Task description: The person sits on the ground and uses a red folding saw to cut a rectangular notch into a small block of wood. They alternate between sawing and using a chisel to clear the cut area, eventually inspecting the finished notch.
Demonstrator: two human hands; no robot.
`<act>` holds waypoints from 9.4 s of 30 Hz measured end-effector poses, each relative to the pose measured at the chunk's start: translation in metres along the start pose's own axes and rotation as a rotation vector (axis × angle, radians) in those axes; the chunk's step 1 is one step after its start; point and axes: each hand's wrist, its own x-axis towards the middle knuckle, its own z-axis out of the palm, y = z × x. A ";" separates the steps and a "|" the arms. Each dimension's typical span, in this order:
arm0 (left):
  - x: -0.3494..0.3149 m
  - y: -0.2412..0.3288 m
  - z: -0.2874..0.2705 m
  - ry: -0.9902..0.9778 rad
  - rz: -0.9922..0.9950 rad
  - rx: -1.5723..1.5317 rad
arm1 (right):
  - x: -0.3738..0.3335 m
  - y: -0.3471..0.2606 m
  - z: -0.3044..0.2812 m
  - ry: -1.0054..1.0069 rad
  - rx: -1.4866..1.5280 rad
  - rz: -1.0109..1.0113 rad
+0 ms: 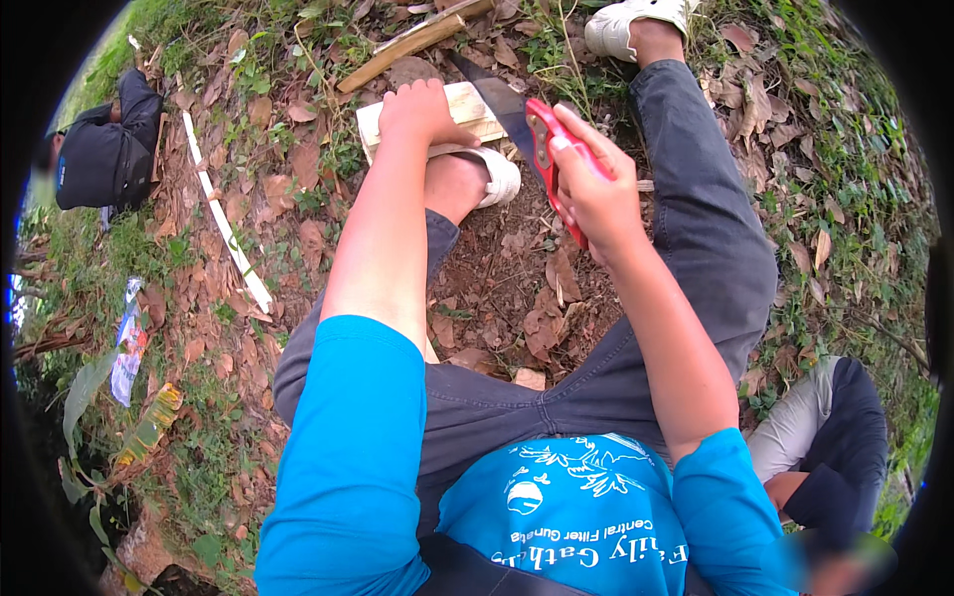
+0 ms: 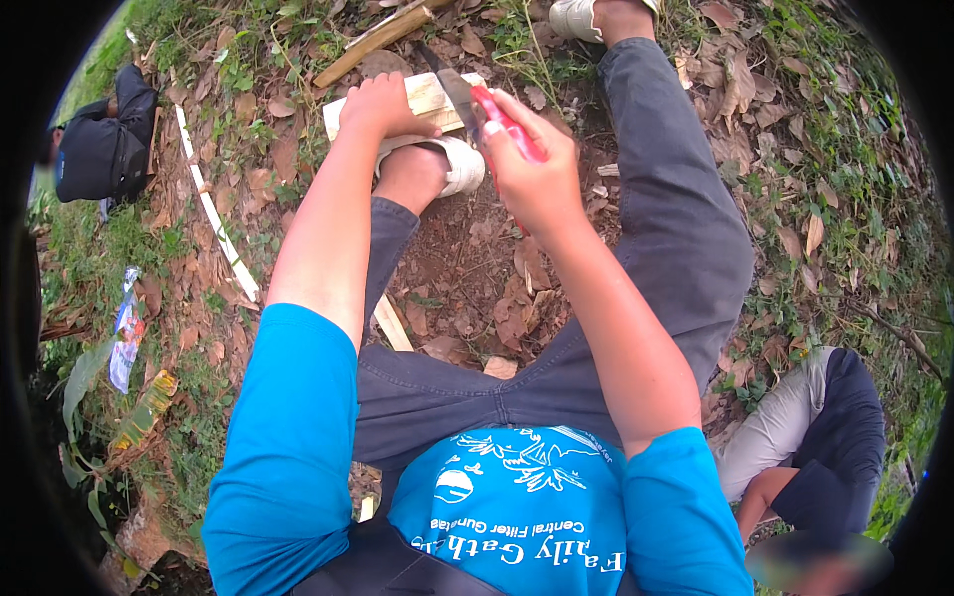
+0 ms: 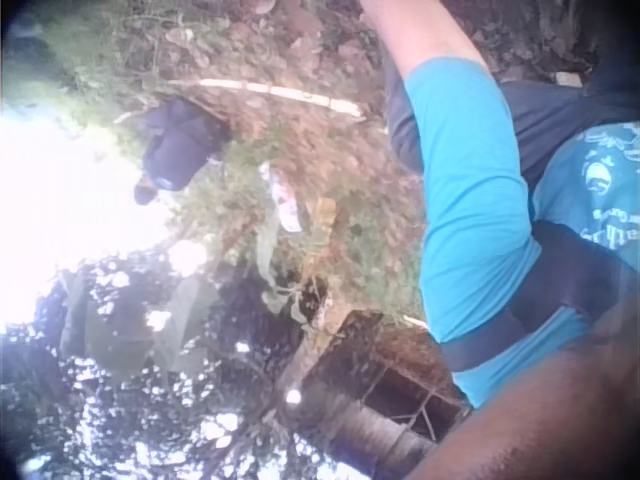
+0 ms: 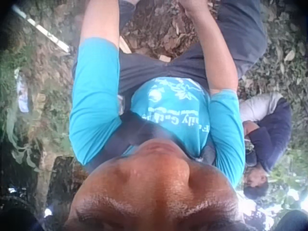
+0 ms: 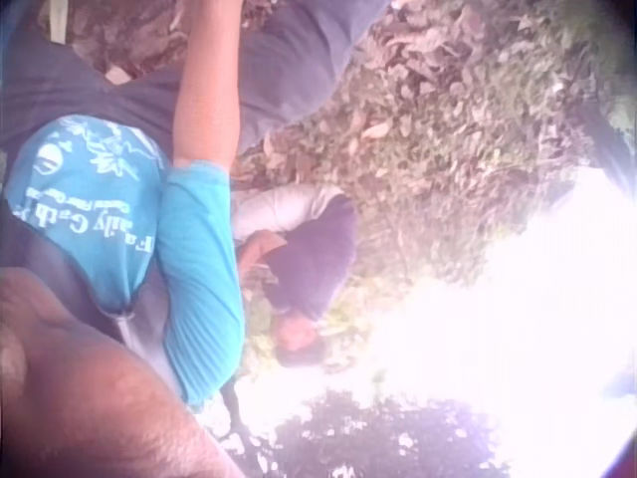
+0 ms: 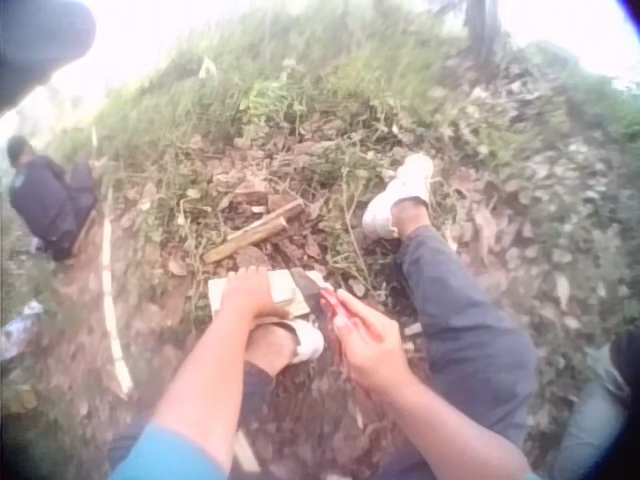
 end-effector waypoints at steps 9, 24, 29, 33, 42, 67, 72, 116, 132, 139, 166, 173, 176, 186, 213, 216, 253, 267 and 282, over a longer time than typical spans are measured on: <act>0.011 -0.011 0.010 -0.023 -0.010 -0.024 | -0.091 -0.003 -0.019 -0.081 -0.345 -0.140; 0.008 -0.004 0.005 -0.041 0.000 0.018 | -0.038 0.005 0.005 -0.067 -0.180 -0.216; 0.019 -0.015 0.009 -0.076 0.002 -0.009 | -0.101 -0.012 -0.044 -0.109 -0.188 -0.041; 0.013 -0.015 0.013 -0.054 -0.007 0.015 | -0.146 -0.065 -0.078 -0.111 -0.049 0.333; 0.009 -0.005 -0.002 -0.014 -0.008 0.033 | -0.008 0.014 -0.022 -0.120 0.071 0.037; 0.012 0.000 0.008 -0.013 -0.004 0.005 | 0.013 0.045 0.003 -0.030 0.084 -0.062; 0.018 -0.016 0.015 -0.043 -0.002 -0.011 | -0.073 0.002 -0.039 -0.093 0.002 0.060; 0.022 -0.007 0.005 -0.068 0.049 -0.045 | -0.041 0.001 -0.026 -0.149 -0.072 0.023; 0.001 -0.020 0.028 0.267 0.043 -0.026 | -0.065 0.072 -0.038 -0.069 -0.220 -0.174; 0.013 -0.002 0.027 0.234 -0.187 -0.029 | -0.044 0.033 -0.017 -0.005 -0.089 -0.150; 0.032 -0.006 0.026 0.210 -0.296 -0.080 | -0.061 0.021 -0.017 -0.039 -0.174 -0.095; 0.034 0.000 0.024 0.160 -0.336 -0.118 | -0.098 0.022 -0.025 -0.142 -0.349 -0.177; 0.034 -0.005 0.018 0.109 -0.325 -0.111 | -0.147 -0.004 -0.056 -0.181 -0.338 -0.042; 0.031 -0.002 0.018 0.055 -0.314 -0.127 | -0.097 -0.028 -0.059 -0.006 0.075 0.142; 0.024 -0.003 0.030 0.167 -0.297 -0.112 | -0.025 0.046 -0.006 -0.015 -0.073 -0.058; 0.027 0.002 0.023 0.141 -0.302 -0.116 | -0.041 0.061 -0.002 -0.069 -0.241 -0.245; 0.031 -0.007 0.024 0.094 -0.298 -0.142 | -0.095 -0.018 -0.078 -0.076 0.194 0.229; 0.018 0.000 0.028 0.212 -0.258 -0.082 | -0.062 0.041 0.019 -0.056 -0.245 -0.261; 0.040 -0.007 0.014 -0.028 -0.330 -0.151 | -0.039 0.022 -0.030 -0.068 -0.085 0.034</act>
